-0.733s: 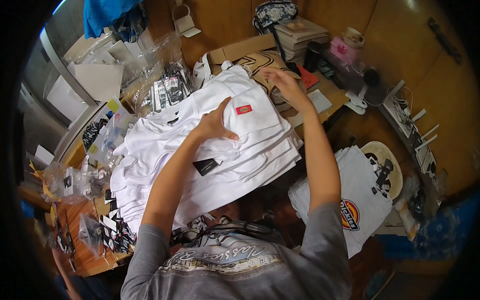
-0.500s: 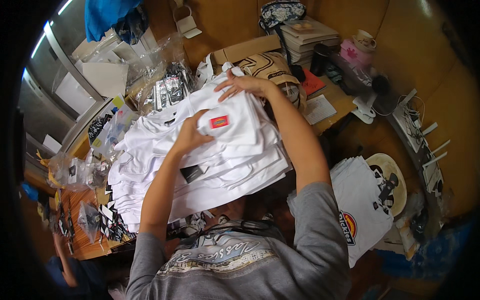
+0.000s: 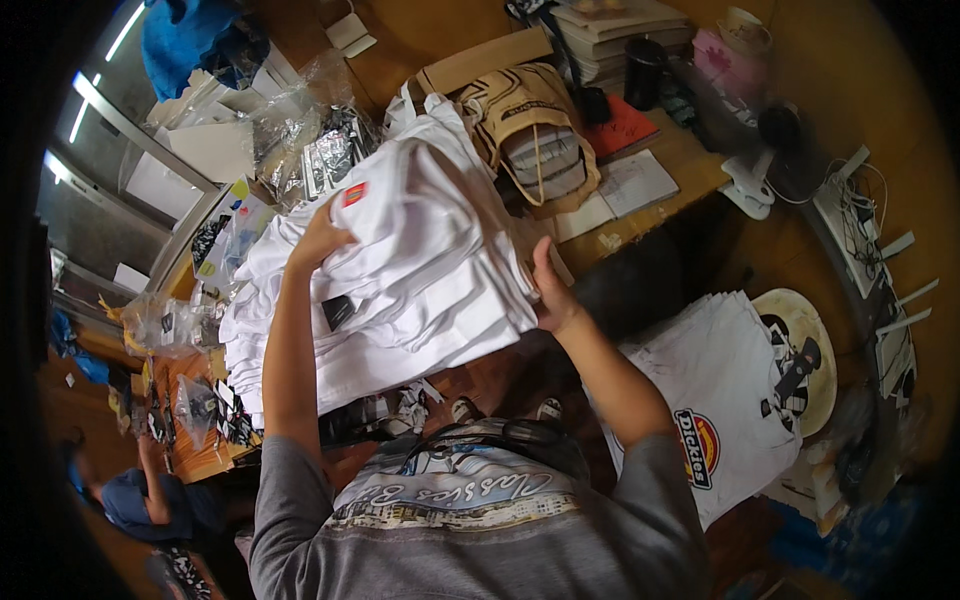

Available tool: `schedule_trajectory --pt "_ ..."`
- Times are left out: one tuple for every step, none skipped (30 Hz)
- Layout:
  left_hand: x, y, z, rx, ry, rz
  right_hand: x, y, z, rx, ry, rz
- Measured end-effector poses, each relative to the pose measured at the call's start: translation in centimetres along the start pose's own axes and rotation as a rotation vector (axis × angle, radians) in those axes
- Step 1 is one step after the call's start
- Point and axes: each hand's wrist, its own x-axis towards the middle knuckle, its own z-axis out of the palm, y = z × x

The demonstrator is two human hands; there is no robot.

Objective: The person attaches tags to a stack of white t-shirts at a work table. They pick up tags, thread them through the neck of each shirt, and place the tagged shirts into a growing pile. A second person is visible across the table performing similar work.

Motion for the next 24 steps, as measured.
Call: schedule_trajectory --pt "0.4 1.5 1.7 0.206 -0.006 -0.098 -0.8 0.7 -0.9 0.007 0.07 -0.045" --pt "1.2 0.7 2.9 0.247 -0.062 0.04 -1.6 1.6 -1.4 0.012 0.131 -0.083" --pt "1.2 0.2 3.4 0.313 -0.02 0.17 -2.3 2.8 -1.9 0.076 0.065 -0.16" --pt "1.1 0.5 4.2 0.372 0.017 0.303 -2.9 3.7 -1.9 0.058 0.028 -0.209" --pt "0.8 0.7 4.7 0.383 0.059 0.296 -3.3 4.7 -1.7 0.039 -0.009 -0.258" --pt "0.4 0.9 5.0 0.394 0.102 0.289 -3.6 5.4 -1.7 0.02 -0.046 -0.305" --pt "-0.4 1.0 5.1 0.408 0.151 0.281 -3.7 5.9 -1.6 0.003 -0.013 -0.281" --pt "-1.0 0.6 5.3 0.418 0.175 0.315 -3.7 6.3 -1.3 -0.011 0.019 -0.256" --pt "-1.7 -0.1 5.3 0.428 0.2 0.349 -3.6 7.0 -0.9 -0.111 0.137 -0.289" --pt "-2.2 -0.1 5.4 0.435 0.225 0.391 -3.2 7.0 0.3 -0.217 0.255 -0.326" --pt "-2.9 -0.1 5.7 0.433 0.238 0.421 -3.0 7.6 -1.0 -0.201 0.309 -0.351" --pt "-3.9 -0.1 6.0 0.516 0.29 0.44 -3.1 7.3 -1.2 -0.15 0.332 -0.323" --pt "-5.1 0.7 6.5 0.598 0.344 0.462 -2.5 7.1 -0.8 -0.11 0.381 -0.356" --pt "-6.3 1.1 7.4 0.672 0.4 0.487 -2.1 6.9 -0.5 -0.075 0.433 -0.393" --pt "-7.9 1.0 8.3 0.609 0.426 0.508 -2.0 6.6 0.1 -0.147 0.481 -0.37" --pt "-9.8 1.0 9.4 0.55 0.45 0.531 -1.8 6.4 0.6 -0.259 0.556 -0.355" --pt "-12.5 1.0 10.5 0.557 0.36 0.54 -1.4 6.0 2.3 -0.316 0.618 -0.377" --pt "-15.4 0.8 11.5 0.566 0.275 0.542 -0.7 5.7 4.3 -0.374 0.676 -0.392" --pt "-17.5 0.5 12.3 0.584 0.241 0.564 0.0 5.7 5.7 -0.434 0.678 -0.455" --pt "-19.2 0.1 12.5 0.603 0.205 0.587 0.8 5.7 7.0 -0.492 0.681 -0.52" --pt "-20.5 -0.6 12.0 0.618 0.271 0.552 1.7 5.5 8.3 -0.613 0.617 -0.663" --pt "-21.4 -1.4 11.4 0.63 0.339 0.523 2.1 5.1 9.1 -0.511 0.585 -0.627" --pt "-22.3 -2.3 10.6 0.647 0.413 0.489 2.6 4.7 10.4 -0.456 0.556 -0.609" --pt "-23.4 -3.4 9.6 0.708 0.481 0.49 2.8 4.4 12.1 -0.401 0.526 -0.591"
